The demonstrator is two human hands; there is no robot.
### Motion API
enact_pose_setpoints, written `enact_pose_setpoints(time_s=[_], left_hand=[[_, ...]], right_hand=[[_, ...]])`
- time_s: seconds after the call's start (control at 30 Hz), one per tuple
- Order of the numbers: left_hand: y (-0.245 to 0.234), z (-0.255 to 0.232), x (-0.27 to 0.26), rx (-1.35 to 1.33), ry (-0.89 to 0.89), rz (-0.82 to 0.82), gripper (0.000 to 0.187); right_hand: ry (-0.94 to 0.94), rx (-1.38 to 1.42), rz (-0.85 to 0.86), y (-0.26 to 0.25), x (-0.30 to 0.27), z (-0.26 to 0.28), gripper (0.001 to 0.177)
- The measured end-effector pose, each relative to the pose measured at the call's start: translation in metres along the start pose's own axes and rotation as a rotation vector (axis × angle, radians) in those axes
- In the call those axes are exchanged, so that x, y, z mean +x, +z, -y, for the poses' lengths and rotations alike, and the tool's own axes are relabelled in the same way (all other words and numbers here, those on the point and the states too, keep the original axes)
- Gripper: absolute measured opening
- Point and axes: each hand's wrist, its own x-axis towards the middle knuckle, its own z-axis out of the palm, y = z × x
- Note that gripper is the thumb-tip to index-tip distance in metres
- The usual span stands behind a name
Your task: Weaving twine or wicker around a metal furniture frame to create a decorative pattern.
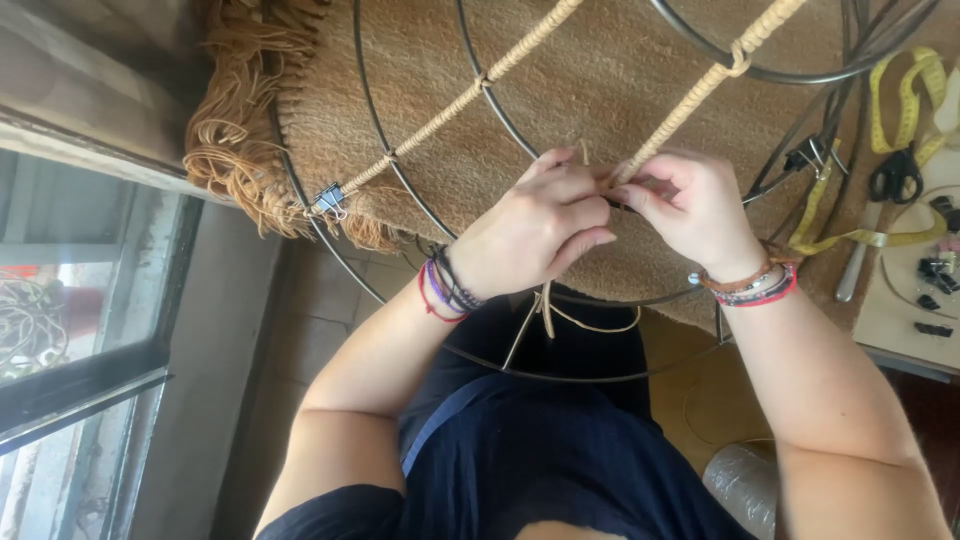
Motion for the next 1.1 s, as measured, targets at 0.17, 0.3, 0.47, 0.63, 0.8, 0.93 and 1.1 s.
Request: enact_pose_setpoints(time_s=[0.17, 0.3, 0.47, 0.63, 0.8, 0.93, 1.1], left_hand=[[0.025, -0.027, -0.014, 0.129, -0.175, -0.049, 0.023], [0.046, -0.027, -0.019, -0.173, -0.381, -0.103, 0.018], [0.018, -0.011, -0.018, -0.412, -0.374, -0.073, 0.017], [-0.017, 0.001, -0.017, -0.139, -0.291, 0.037, 0.018], [-0.024, 0.016, -0.004, 0.516, -0.079, 0.109, 0.016], [-0.021, -0.003, 0.000, 0.389, 0.040, 0.155, 0.011], [0.001, -0.005, 0.000, 0.091, -0.070, -0.007, 0.019]], right_hand=[[-0.028, -0.012, 0.046, -0.005, 0.004, -0.004, 0.012], [-0.009, 0.165, 0.015, -0.009, 0.004, -0.013, 0.026], [-0.094, -0.008, -0.130, -0.003, 0.002, -0.003, 0.031], [0.053, 0.105, -0.080, -0.005, 0.002, 0.001, 0.022], [-0.096, 0.096, -0.042, -0.007, 0.002, -0.004, 0.020], [-0.178, 0.244, -0.131, 0.004, -0.007, -0.009, 0.039], [-0.535, -0.343, -0.491, 0.024, -0.013, -0.020, 0.023]])
